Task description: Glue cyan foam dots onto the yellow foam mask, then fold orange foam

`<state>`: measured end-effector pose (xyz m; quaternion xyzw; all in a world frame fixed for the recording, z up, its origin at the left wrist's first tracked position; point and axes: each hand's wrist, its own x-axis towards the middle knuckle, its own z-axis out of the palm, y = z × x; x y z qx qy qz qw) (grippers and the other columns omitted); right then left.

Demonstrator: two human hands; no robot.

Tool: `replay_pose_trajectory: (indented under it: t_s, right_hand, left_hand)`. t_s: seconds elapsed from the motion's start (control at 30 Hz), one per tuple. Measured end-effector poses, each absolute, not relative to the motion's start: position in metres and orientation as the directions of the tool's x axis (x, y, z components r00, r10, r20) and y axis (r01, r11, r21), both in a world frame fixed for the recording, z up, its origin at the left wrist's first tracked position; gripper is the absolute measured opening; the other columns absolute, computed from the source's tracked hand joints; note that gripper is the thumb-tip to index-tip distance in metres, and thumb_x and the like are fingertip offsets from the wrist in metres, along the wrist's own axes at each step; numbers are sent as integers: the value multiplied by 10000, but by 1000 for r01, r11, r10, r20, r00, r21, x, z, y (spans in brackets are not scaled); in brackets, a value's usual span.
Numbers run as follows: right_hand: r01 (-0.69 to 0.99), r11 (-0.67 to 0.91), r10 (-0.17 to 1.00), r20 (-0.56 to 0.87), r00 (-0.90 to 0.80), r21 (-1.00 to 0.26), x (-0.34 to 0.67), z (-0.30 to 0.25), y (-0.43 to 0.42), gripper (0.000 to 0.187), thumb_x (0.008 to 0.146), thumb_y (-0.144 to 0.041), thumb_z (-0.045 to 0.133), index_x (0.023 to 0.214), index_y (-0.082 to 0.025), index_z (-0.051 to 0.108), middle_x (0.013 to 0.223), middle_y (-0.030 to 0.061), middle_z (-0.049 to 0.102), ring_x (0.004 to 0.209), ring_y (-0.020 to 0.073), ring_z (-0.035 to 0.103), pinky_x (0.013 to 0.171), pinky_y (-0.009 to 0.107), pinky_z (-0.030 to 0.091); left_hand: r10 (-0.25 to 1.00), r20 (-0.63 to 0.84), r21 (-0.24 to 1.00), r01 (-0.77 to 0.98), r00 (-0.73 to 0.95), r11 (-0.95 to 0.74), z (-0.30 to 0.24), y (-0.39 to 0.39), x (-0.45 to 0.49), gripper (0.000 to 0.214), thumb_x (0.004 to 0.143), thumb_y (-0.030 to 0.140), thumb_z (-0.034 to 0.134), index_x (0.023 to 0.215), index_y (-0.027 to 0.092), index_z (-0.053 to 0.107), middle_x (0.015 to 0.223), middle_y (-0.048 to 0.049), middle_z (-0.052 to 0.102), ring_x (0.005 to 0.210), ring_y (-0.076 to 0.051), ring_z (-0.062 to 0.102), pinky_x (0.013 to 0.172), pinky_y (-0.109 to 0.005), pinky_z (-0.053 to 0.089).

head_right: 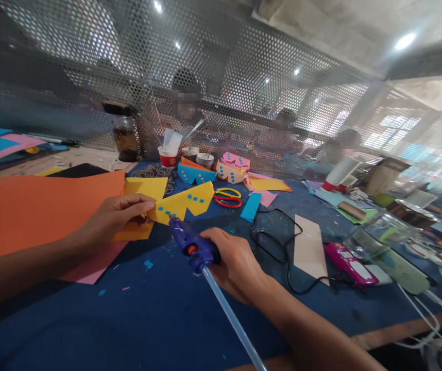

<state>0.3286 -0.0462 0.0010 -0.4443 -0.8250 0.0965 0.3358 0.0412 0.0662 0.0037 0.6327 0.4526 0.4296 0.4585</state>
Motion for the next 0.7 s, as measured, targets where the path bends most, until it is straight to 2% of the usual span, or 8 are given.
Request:
replay_pose_trajectory:
  t_s: [0.2,0.3,0.43,0.6,0.7]
  right_hand:
    - [671,562,782,574,-242,-484,332,8,-49,239,908,-198,730,1136,-229,669,920,14,776,712,153,691,678,223,498]
    - [670,567,807,485,-337,-479,336,13,-51,280,890,-176,728,1160,-217,666,986,39,787,797,181,715,708,239,504]
    - [707,589,807,321,-495,-392,336,23,-58,311,874,-225,773,1168,-211,673,1088,61,777,920,213,726,791,274,504]
    - [758,560,826,153,-543,-334,327,30,-74,377,853,-219,711,1226,-207,658,1162,73,741,1012,238,704,877,320,507]
    - [779,540,837,104,-537,-320,325,32,-80,436,830,-209,684,1263,-186,644,1189,98,715,1059,257,677,947,360,504]
  left_hand:
    - [971,101,978,156,218,-137,2,71,41,354,714,573,806,781,225,792,689,-23,744,594,-161,625,598,-277,540]
    - [973,101,982,139,208,-132,3,71,42,350,697,565,812,779,226,791,671,-15,729,594,-160,615,589,-268,529]
    - [971,121,980,128,209,-150,3,71,42,355,710,576,796,779,228,785,694,-16,730,611,-165,622,597,-269,531]
    - [960,172,970,132,220,-204,1,75,42,397,706,614,771,806,230,789,734,-31,726,703,-202,673,628,-287,550]
    - [956,191,965,135,224,-225,2,74,43,403,698,623,762,790,232,772,739,-34,722,708,-210,670,627,-294,547]
